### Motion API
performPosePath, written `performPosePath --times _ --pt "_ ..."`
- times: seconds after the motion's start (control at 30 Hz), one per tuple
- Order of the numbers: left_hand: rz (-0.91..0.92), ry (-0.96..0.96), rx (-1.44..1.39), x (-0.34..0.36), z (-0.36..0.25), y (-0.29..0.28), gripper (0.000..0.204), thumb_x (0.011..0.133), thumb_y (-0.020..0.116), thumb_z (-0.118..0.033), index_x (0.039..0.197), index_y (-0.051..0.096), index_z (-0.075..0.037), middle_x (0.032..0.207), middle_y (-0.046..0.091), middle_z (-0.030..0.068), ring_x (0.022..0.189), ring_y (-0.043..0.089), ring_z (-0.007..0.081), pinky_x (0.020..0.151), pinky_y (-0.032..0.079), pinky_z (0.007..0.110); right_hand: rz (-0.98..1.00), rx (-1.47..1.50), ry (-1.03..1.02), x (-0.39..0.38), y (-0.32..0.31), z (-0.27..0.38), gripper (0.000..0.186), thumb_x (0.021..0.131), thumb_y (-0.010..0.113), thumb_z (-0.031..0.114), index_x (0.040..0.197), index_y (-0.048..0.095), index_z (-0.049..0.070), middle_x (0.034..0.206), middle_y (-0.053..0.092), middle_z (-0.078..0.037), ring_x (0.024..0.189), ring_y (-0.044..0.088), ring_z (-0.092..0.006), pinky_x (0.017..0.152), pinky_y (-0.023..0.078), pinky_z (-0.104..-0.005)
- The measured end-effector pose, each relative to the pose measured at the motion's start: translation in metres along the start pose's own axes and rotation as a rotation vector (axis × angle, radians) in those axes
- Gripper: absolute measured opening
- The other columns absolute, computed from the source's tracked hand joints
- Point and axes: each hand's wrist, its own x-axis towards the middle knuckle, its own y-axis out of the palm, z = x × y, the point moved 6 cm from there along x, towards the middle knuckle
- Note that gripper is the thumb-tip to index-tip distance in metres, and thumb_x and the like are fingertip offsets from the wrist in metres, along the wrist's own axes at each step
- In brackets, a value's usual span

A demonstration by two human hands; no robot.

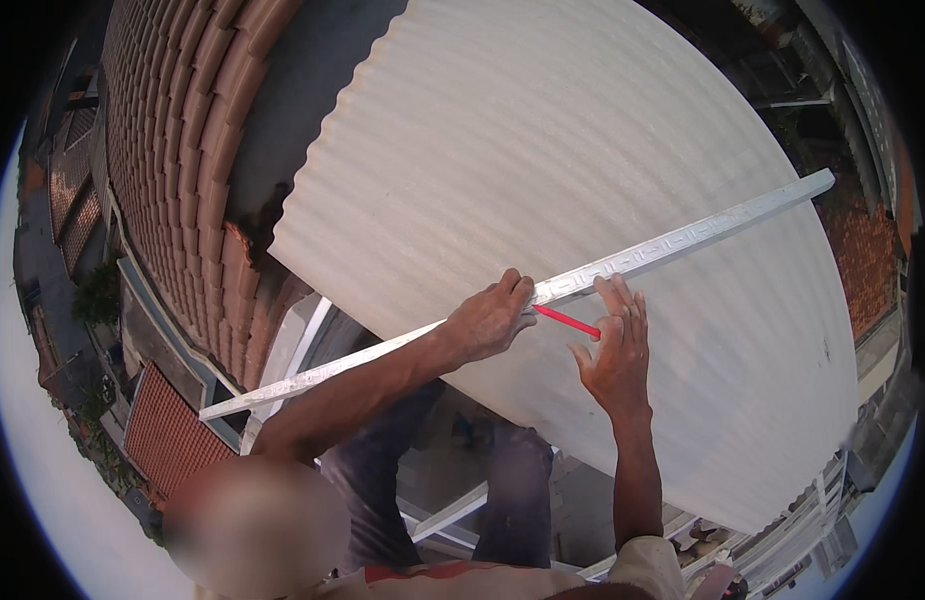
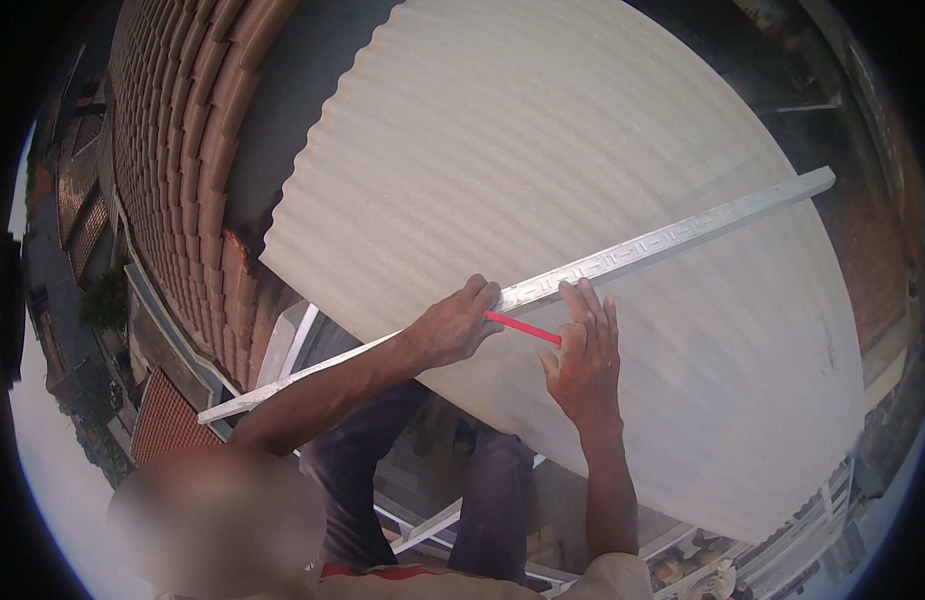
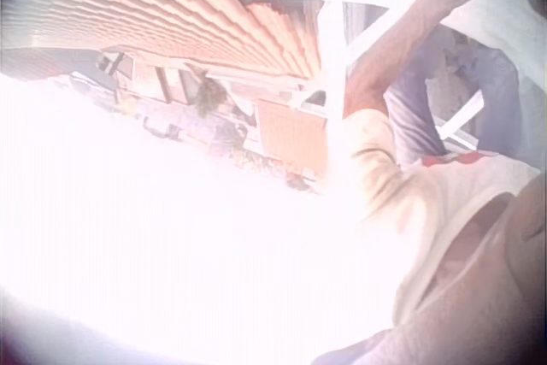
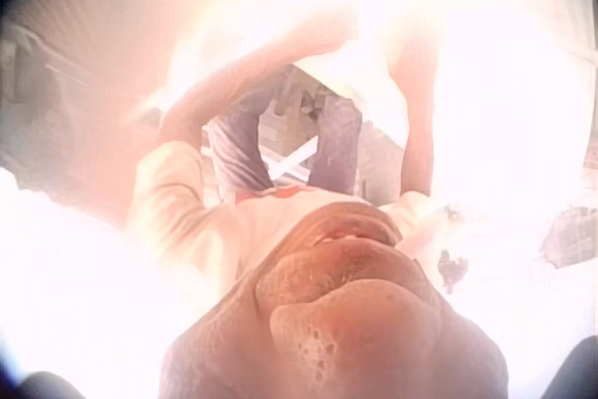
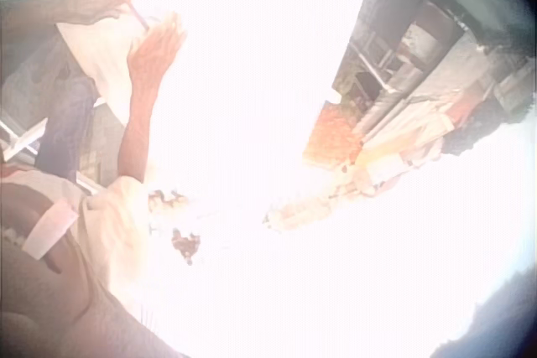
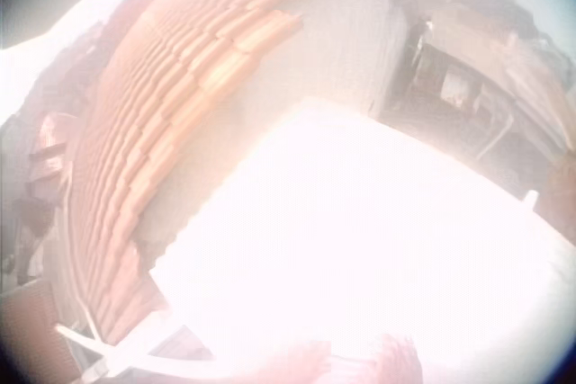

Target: The person positions a large white corrugated roof sheet onto a metal roof frame, then uses a metal ruler and a red marker to measure and mark the sheet for cutting. The person walks on the roof structure to access different sections and continues marking along the sheet's length.

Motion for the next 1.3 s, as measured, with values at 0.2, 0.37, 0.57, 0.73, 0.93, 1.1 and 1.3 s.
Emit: performPosePath --times 0.2,0.37,0.57,0.73,0.93,1.1,1.3 --pt "0.352 0.008 0.045 -0.063 -0.072 0.048 0.043 0.09 0.074 -0.018 0.12 0.056 0.007 0.114 0.057 0.0236 0.093 0.07 0.0381 0.082 0.06 0.047 0.72 0.005 0.197 -0.073 0.036 -0.031 0.048 0.064 0.092 0.011 0.09 0.052 0.006 0.094 0.069 -0.013 0.09 0.07 -0.0316 0.079 0.056 -0.0461" --pt "0.433 0.083 0.391 -0.073 -0.127 0.028 0.039 0.087 0.073 -0.016 0.121 0.06 0.0 0.118 0.06 0.0188 0.104 0.069 0.0337 0.093 0.056 0.047 0.303 0.308 0.195 -0.118 0.016 -0.025 0.039 0.062 0.087 0.013 0.086 0.058 0.008 0.077 0.067 -0.007 0.064 0.066 -0.0287 0.06 0.054 -0.0416" --pt "-0.172 0.612 0.367 -0.062 -0.183 -0.03 0.044 0.085 0.077 -0.011 0.126 0.062 -0.006 0.127 0.06 0.0119 0.122 0.058 0.0278 0.111 0.038 0.054 -0.173 0.136 0.284 -0.15 -0.051 -0.042 0.04 0.063 0.089 0.015 0.088 0.059 0.007 0.082 0.072 -0.007 0.068 0.07 -0.026 0.06 0.056 -0.0378" --pt "-0.315 0.367 0.187 -0.03 -0.105 0.016 0.072 0.079 0.083 -0.004 0.143 0.05 -0.008 0.147 0.046 0.0226 0.142 0.042 0.039 0.112 0.034 0.056 -0.196 0.025 0.757 -0.253 -0.078 -0.077 0.037 0.067 0.087 0.022 0.09 0.061 0.008 0.08 0.071 -0.008 0.071 0.071 -0.03 0.065 0.057 -0.0422" --pt "0.115 0.153 0.279 0.049 -0.053 0.139 0.112 0.077 0.088 -0.014 0.164 0.018 -0.009 0.168 0.009 0.025 0.155 0.014 0.0478 0.122 0.021 0.063 -0.225 -0.045 0.863 -0.369 -0.051 -0.069 0.04 0.065 0.087 0.022 0.093 0.064 0.007 0.08 0.069 -0.009 0.073 0.071 -0.031 0.067 0.057 -0.0422" --pt "0.325 -0.09 0.501 0.083 -0.03 0.19 0.127 0.07 0.095 -0.025 0.166 0.012 -0.015 0.17 0.001 0.0242 0.157 0.002 0.0482 0.12 0.019 0.069 -0.24 0.044 0.817 -0.403 -0.053 -0.074 0.041 0.064 0.087 0.022 0.095 0.065 0.007 0.086 0.07 -0.009 0.081 0.071 -0.0306 0.07 0.056 -0.0421" --pt "0.312 -0.138 0.666 0.076 -0.035 0.211 0.137 0.066 0.097 -0.035 0.166 0.007 -0.009 0.171 -0.002 0.025 0.157 0.0 0.0499 0.117 0.02 0.074 -0.282 0.109 1.005 -0.49 -0.062 -0.083 0.044 0.059 0.087 0.02 0.085 0.053 0.008 0.086 0.071 -0.01 0.069 0.068 -0.0281 0.061 0.052 -0.0389"
